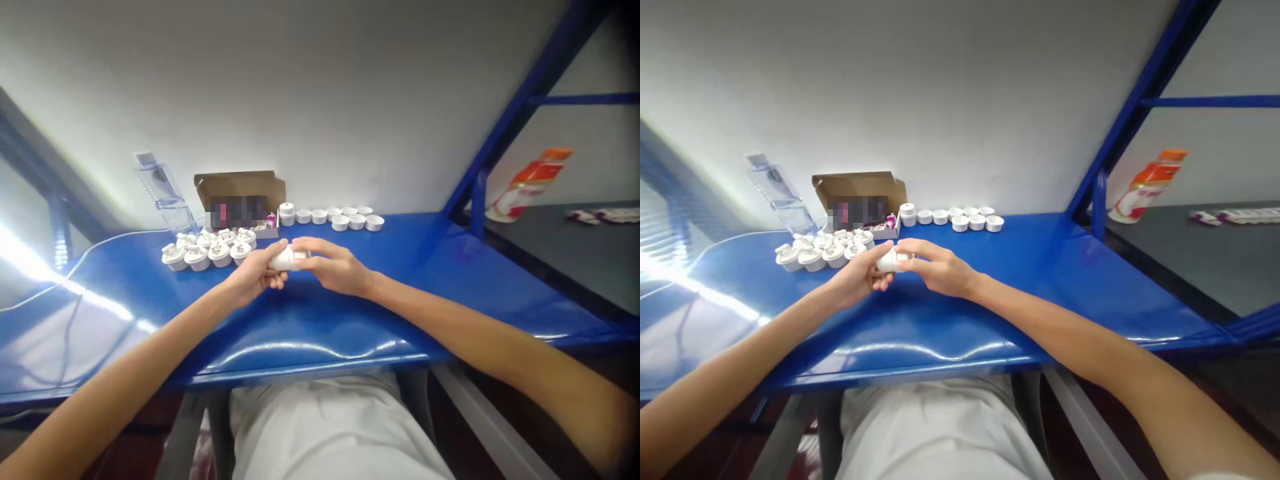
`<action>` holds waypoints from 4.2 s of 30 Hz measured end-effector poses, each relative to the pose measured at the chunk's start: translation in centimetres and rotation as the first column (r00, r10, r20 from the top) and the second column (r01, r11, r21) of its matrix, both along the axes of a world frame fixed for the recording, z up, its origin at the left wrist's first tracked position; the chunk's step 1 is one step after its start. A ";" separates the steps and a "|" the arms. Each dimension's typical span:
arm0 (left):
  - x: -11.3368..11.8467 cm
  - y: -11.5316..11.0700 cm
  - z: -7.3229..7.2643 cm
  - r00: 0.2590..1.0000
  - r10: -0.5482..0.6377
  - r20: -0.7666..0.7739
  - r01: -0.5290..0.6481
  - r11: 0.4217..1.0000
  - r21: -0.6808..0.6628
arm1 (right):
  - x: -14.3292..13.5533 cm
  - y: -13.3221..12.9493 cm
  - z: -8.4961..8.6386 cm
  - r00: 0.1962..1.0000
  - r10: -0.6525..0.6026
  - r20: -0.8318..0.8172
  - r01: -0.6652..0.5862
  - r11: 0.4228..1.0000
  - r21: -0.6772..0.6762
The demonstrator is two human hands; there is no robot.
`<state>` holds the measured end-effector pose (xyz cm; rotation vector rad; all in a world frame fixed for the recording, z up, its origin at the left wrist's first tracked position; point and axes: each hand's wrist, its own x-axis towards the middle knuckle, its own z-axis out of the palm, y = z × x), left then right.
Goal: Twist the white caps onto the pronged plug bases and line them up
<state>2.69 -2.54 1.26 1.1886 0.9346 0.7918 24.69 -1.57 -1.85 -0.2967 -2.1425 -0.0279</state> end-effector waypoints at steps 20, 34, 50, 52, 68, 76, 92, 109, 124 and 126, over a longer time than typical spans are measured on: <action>0.1 -0.3 0.1 0.983 0.072 -0.166 -0.037 0.978 0.203 | -0.3 -0.9 0.6 0.995 -0.060 -0.085 0.029 0.942 -0.335; -0.5 -0.2 0.5 0.988 0.064 -0.144 0.029 0.822 0.568 | -1.1 -1.4 0.6 0.963 -0.098 -0.251 -0.095 0.748 -0.657; -0.2 -0.6 -0.7 0.989 0.022 -0.147 0.072 0.794 0.604 | -1.4 -1.0 0.9 0.953 -0.120 -0.279 -0.244 0.243 -0.939; -0.3 -0.8 -0.7 0.977 0.043 -0.210 0.111 0.733 0.671 | -1.7 -1.1 1.3 0.943 -0.119 -0.311 -0.300 0.105 -0.948; -0.7 0.2 -1.4 0.744 0.315 -0.590 0.444 0.427 0.788 | -0.6 7.4 0.6 0.870 -0.451 0.200 0.490 0.741 -0.459; -0.8 0.1 -1.4 0.719 0.251 -0.648 0.530 0.406 0.745 | -3.3 13.6 -0.7 0.842 -0.516 0.157 0.524 0.714 -0.465; -2.8 1.1 0.4 0.229 0.781 -0.581 0.445 0.447 0.776 | 0.0 7.9 0.6 0.904 -0.323 0.279 0.417 0.533 -0.736; -2.6 1.7 -0.2 0.766 0.239 -0.597 0.403 0.545 0.735 | 1.3 1.5 2.1 0.948 -0.155 0.277 0.290 0.777 -0.558; -1.2 1.1 -1.3 0.953 -0.005 -0.304 0.186 0.801 0.570 | -0.7 -0.4 2.4 1.000 0.015 -0.002 -0.012 0.681 -0.732; -1.3 1.0 -0.7 0.971 0.020 -0.238 0.111 0.843 0.526 | -0.4 -0.4 2.6 0.998 0.004 -0.058 -0.047 0.636 -0.771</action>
